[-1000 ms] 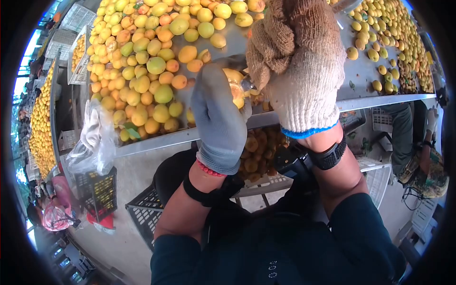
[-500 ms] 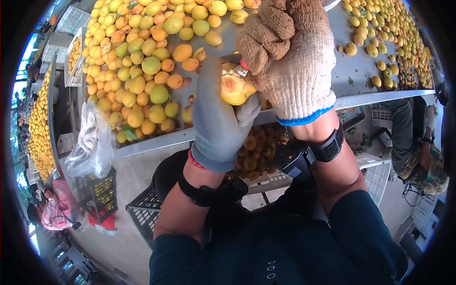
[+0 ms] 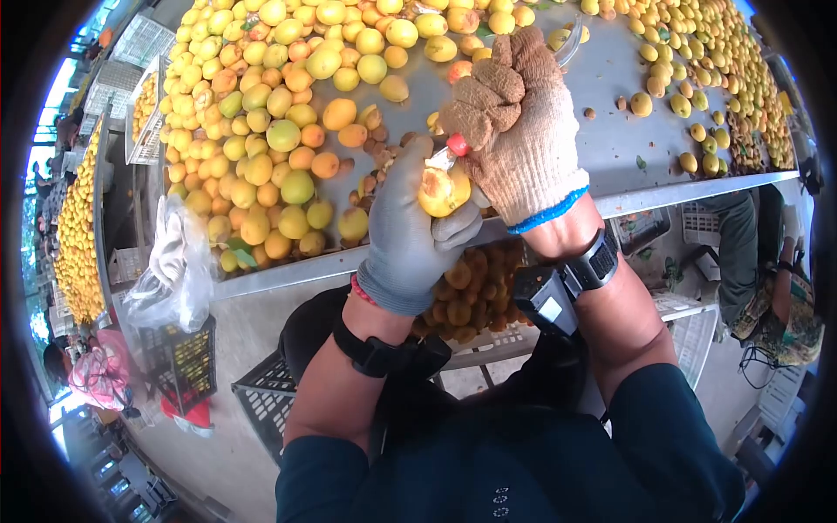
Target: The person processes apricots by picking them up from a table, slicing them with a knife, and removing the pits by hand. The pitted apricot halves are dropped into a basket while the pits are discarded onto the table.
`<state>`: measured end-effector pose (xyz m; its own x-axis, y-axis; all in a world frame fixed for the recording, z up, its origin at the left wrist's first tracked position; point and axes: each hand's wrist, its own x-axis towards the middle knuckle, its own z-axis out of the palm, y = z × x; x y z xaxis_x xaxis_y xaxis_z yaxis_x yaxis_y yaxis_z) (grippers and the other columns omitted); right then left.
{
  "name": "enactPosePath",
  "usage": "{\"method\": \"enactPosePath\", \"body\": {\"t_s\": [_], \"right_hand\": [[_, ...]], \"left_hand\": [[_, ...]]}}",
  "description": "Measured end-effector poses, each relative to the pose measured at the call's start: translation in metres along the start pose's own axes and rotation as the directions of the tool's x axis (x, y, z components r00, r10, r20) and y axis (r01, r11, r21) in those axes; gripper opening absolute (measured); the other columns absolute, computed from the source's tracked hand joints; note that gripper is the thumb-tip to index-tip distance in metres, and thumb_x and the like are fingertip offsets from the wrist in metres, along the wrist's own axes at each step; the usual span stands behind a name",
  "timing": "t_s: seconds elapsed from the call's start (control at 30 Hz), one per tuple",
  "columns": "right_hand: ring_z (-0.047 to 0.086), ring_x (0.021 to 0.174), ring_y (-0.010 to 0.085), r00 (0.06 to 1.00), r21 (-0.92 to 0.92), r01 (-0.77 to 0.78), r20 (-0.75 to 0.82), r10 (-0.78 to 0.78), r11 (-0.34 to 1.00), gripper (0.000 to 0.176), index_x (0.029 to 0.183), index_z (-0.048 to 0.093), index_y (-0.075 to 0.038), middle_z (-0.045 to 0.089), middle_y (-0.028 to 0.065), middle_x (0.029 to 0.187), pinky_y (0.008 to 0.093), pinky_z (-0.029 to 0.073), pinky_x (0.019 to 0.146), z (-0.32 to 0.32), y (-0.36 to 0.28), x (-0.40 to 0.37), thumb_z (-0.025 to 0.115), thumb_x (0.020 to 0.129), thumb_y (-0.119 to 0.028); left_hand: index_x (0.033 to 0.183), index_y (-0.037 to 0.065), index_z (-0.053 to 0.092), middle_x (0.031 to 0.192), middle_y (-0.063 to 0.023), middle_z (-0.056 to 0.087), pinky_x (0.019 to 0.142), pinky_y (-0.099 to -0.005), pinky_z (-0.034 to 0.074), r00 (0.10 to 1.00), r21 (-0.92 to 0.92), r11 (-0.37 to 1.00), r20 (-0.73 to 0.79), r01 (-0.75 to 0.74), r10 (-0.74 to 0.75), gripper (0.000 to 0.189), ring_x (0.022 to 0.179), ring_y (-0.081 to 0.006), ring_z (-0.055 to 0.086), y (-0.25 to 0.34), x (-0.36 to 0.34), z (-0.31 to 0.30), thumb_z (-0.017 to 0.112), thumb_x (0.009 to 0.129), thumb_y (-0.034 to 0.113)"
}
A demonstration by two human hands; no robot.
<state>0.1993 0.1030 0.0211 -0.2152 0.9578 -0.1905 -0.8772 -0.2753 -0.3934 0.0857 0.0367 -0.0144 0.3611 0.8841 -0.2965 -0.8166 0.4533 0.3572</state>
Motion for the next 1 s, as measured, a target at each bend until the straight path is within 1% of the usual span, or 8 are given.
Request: {"method": "enactPosePath", "body": {"t_s": [0.37, 0.43, 0.5, 0.53, 0.63, 0.7, 0.83, 1.0], "right_hand": [[0.031, 0.044, 0.0096, 0.996, 0.02, -0.088, -0.027, 0.088, 0.996, 0.032, 0.084, 0.046, -0.018, 0.033, -0.0077, 0.054, 0.0282, 0.028, 0.041, -0.015, -0.004, 0.009, 0.049, 0.104, -0.043], [0.033, 0.044, 0.0089, 0.989, -0.082, 0.032, 0.147, -0.019, 0.996, 0.03, 0.086, 0.048, -0.017, 0.034, -0.0068, 0.056, 0.0255, 0.03, 0.04, -0.014, -0.014, 0.012, 0.046, 0.106, -0.039], [0.031, 0.042, 0.0089, 0.95, -0.133, 0.152, 0.293, -0.107, 0.98, 0.03, 0.085, 0.05, -0.015, 0.034, -0.0061, 0.055, 0.0237, 0.031, 0.038, 0.0, -0.036, 0.012, 0.045, 0.107, -0.035], [0.041, 0.045, 0.0117, 0.984, -0.11, 0.139, 0.125, -0.126, 0.984, 0.029, 0.085, 0.047, -0.015, 0.041, -0.0023, 0.057, 0.028, 0.038, 0.038, 0.021, -0.048, -0.003, 0.042, 0.107, -0.033], [0.045, 0.046, 0.0065, 0.89, -0.832, 0.441, 0.455, -0.042, 0.336, 0.021, 0.093, 0.061, -0.007, 0.049, -0.0042, 0.06, 0.0224, 0.036, 0.041, 0.008, -0.05, -0.006, 0.053, 0.102, -0.025], [0.058, 0.055, 0.0078, 0.959, -0.961, 0.166, 0.209, 0.19, 0.22, 0.025, 0.111, 0.067, -0.002, 0.065, 0.0025, 0.071, 0.02, 0.041, 0.046, 0.019, -0.04, -0.02, 0.065, 0.094, -0.021], [0.067, 0.068, 0.0328, 0.89, -0.897, 0.44, 0.431, 0.148, -0.035, 0.026, 0.105, 0.068, -0.006, 0.065, 0.0161, 0.074, 0.0411, 0.052, 0.06, 0.003, -0.007, -0.022, 0.07, 0.084, -0.022], [0.064, 0.075, 0.0402, 0.874, -0.863, 0.484, 0.469, 0.126, -0.145, 0.023, 0.104, 0.065, -0.007, 0.064, 0.0214, 0.081, 0.0412, 0.053, 0.064, 0.003, 0.0, -0.027, 0.066, 0.081, -0.009]], "left_hand": [[0.113, 0.005, 0.056, 0.081, -0.0145, 0.067, 0.038, -0.0187, 0.03, 0.997, 0.291, 0.956, 0.049, 0.045, -0.062, 0.042, 0.045, -0.0083, 0.045, 0.008, 0.012, -0.022, 0.037, 0.107, 0.042], [0.113, 0.004, 0.055, 0.079, -0.0136, 0.067, 0.053, -0.0239, 0.044, 0.765, 0.872, -0.058, 0.458, -0.487, 0.452, 0.023, 0.053, -0.014, 0.055, 0.009, 0.018, -0.018, 0.052, 0.095, 0.019], [0.115, 0.003, 0.055, 0.078, -0.0124, 0.067, 0.068, -0.0288, 0.052, 0.595, 0.708, -0.563, 0.689, -0.427, 0.414, 0.03, 0.064, -0.0188, 0.063, 0.01, 0.018, -0.014, 0.061, 0.086, 0.004], [0.117, 0.002, 0.055, 0.079, -0.0116, 0.068, 0.075, -0.0311, 0.052, 0.645, 0.777, -0.429, 0.626, -0.461, 0.439, 0.036, 0.071, -0.0208, 0.065, 0.011, 0.013, -0.01, 0.063, 0.082, 0.001], [0.122, -0.001, 0.055, 0.089, -0.0121, 0.068, 0.085, -0.0349, 0.051, 0.84, 0.946, 0.047, 0.261, -0.321, 0.476, 0.039, 0.085, -0.0246, 0.067, 0.017, -0.003, 0.004, 0.062, 0.084, -0.001], [0.118, -0.002, 0.057, 0.09, -0.0113, 0.067, 0.08, -0.0338, 0.051, 0.738, 0.951, -0.057, 0.272, -0.303, 0.618, 0.026, 0.083, -0.0212, 0.065, 0.017, -0.003, -0.001, 0.056, 0.093, 0.007], [0.103, -0.001, 0.06, 0.077, -0.0046, 0.063, 0.062, -0.0266, 0.047, 0.396, 0.792, -0.544, 0.61, -0.278, 0.686, 0.031, 0.065, -0.0102, 0.057, 0.025, 0.007, -0.018, 0.045, 0.106, 0.025], [0.103, -0.005, 0.059, 0.07, -0.0003, 0.054, 0.059, -0.0256, 0.039, 0.747, 0.925, 0.233, 0.077, -0.301, 0.661, 0.034, 0.067, -0.0067, 0.049, 0.028, -0.012, -0.001, 0.044, 0.107, 0.026]]}}
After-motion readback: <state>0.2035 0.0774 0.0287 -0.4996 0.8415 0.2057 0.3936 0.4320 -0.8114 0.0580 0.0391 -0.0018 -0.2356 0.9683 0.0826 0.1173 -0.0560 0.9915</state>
